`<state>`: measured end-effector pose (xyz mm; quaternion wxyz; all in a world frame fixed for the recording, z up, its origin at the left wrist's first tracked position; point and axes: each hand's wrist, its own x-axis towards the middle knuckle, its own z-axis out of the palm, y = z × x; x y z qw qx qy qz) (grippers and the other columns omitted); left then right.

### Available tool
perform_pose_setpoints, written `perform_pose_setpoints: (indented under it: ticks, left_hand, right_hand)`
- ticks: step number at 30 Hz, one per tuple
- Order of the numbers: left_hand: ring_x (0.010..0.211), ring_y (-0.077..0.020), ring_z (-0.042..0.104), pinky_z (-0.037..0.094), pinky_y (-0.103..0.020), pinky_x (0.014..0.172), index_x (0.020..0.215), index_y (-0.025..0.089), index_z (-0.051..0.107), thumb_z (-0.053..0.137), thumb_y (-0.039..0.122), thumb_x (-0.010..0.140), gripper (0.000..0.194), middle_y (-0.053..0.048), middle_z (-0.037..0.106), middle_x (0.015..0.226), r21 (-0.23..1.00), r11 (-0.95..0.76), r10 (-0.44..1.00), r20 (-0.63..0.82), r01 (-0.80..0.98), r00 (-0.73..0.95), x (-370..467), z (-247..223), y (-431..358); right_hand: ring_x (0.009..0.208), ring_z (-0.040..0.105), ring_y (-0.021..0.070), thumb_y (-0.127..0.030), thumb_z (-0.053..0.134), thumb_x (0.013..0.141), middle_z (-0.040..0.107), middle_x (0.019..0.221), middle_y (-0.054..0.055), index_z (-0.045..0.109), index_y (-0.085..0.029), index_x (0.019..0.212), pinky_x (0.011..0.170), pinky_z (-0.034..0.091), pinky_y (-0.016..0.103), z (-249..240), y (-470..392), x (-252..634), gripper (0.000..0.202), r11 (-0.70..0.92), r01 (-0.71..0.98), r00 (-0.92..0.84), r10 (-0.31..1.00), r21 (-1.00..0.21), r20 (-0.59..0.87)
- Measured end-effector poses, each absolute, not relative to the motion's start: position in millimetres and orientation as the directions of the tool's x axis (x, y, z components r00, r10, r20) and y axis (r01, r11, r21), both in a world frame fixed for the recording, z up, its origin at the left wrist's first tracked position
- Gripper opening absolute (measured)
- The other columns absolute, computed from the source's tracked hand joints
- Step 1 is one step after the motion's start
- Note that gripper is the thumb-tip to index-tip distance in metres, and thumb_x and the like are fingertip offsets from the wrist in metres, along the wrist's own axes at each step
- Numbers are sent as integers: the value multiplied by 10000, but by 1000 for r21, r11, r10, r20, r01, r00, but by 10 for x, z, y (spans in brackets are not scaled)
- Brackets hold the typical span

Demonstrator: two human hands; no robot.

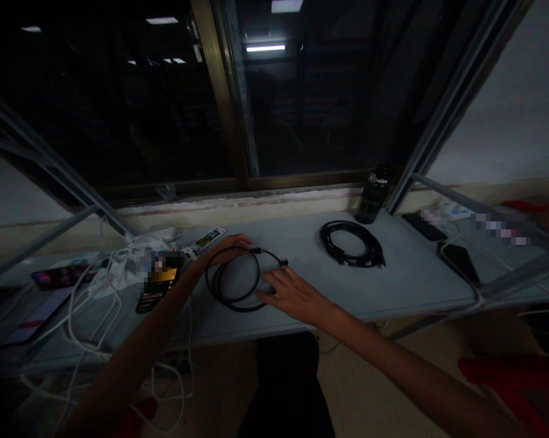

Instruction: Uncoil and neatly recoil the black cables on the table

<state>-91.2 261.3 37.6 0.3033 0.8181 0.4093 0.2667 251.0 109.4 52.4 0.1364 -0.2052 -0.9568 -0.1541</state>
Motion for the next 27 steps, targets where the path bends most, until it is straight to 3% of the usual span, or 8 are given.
perform_pose_setpoints:
  ticks: [4, 9, 14, 17, 19, 21, 23, 27]
  left_hand:
    - [1110, -295, 791, 655, -434, 1032, 1155, 141, 815, 654, 595, 1056, 492, -173, 820, 1191, 804, -430, 835, 182, 411, 518, -926, 451, 2543]
    - [1124, -286, 813, 671, -444, 1019, 1240, 139, 839, 272, 680, 1194, 785, -194, 827, 1219, 861, -305, 877, 87, 407, 472, -968, 662, 2310]
    - [1311, -302, 722, 569, -468, 1206, 1382, 194, 783, 635, 503, 1096, 446, -143, 769, 1393, 767, -388, 883, 153, 510, 443, -993, 521, 1890]
    - [1388, -326, 646, 476, -539, 1291, 1426, 193, 726, 660, 352, 1046, 418, -160, 710, 1443, 689, -428, 894, 231, 585, 383, -980, 285, 1708]
    - [1325, -335, 651, 488, -565, 1258, 1370, 183, 717, 686, 289, 1012, 375, -161, 710, 1356, 606, -414, 910, 259, 680, 323, -935, 145, 1671]
    - [1204, -321, 669, 535, -549, 1180, 1302, 182, 703, 700, 250, 1000, 309, -142, 708, 1234, 524, -376, 924, 275, 765, 266, -863, 45, 1681]
    - [1160, -317, 656, 534, -543, 1156, 1238, 188, 687, 700, 229, 1011, 231, -128, 694, 1177, 482, -353, 929, 285, 802, 237, -785, -11, 1702]
    - [1253, -359, 593, 493, -573, 1178, 1197, 185, 648, 713, 258, 1030, 193, -152, 666, 1246, 427, -339, 918, 347, 838, 195, -690, -23, 1708]
  right_hand:
    - [1246, 656, 288, -29, 657, 1090, 591, 1494, 170, 660, -271, 1521, 1098, 564, 469, 444, 1212, 2516, 495, 829, 532, -835, 479, 171, 273]
    - [1235, 698, 283, -25, 604, 1092, 661, 1434, 163, 751, -181, 1255, 1121, 589, 438, 288, 1311, 2557, 270, 786, 600, -728, 613, -149, 307]
    - [1456, 613, 291, -49, 426, 1106, 569, 1618, 159, 666, -198, 1499, 1254, 542, 493, 200, 1215, 2684, 484, 725, 559, -623, 687, -402, 373]
    - [1531, 558, 260, -24, 347, 1074, 515, 1662, 163, 566, -192, 1612, 1324, 489, 492, 148, 1164, 2687, 605, 714, 487, -577, 696, -503, 429]
    - [1503, 578, 266, -106, 386, 1131, 545, 1608, 177, 546, -188, 1609, 1328, 489, 508, 85, 1154, 2626, 511, 674, 468, -474, 737, -572, 481]
    - [1492, 574, 304, -270, 494, 1186, 547, 1582, 198, 506, -185, 1634, 1319, 496, 552, 0, 1151, 2527, 456, 619, 503, -370, 785, -603, 498]
    - [1545, 511, 352, -393, 582, 1179, 489, 1627, 228, 427, -171, 1696, 1337, 465, 602, -90, 1144, 2421, 584, 572, 560, -319, 816, -599, 482]
    - [1611, 424, 356, -313, 511, 1173, 405, 1690, 239, 372, -151, 1721, 1382, 404, 592, -213, 1124, 2288, 588, 558, 601, -311, 823, -572, 476]
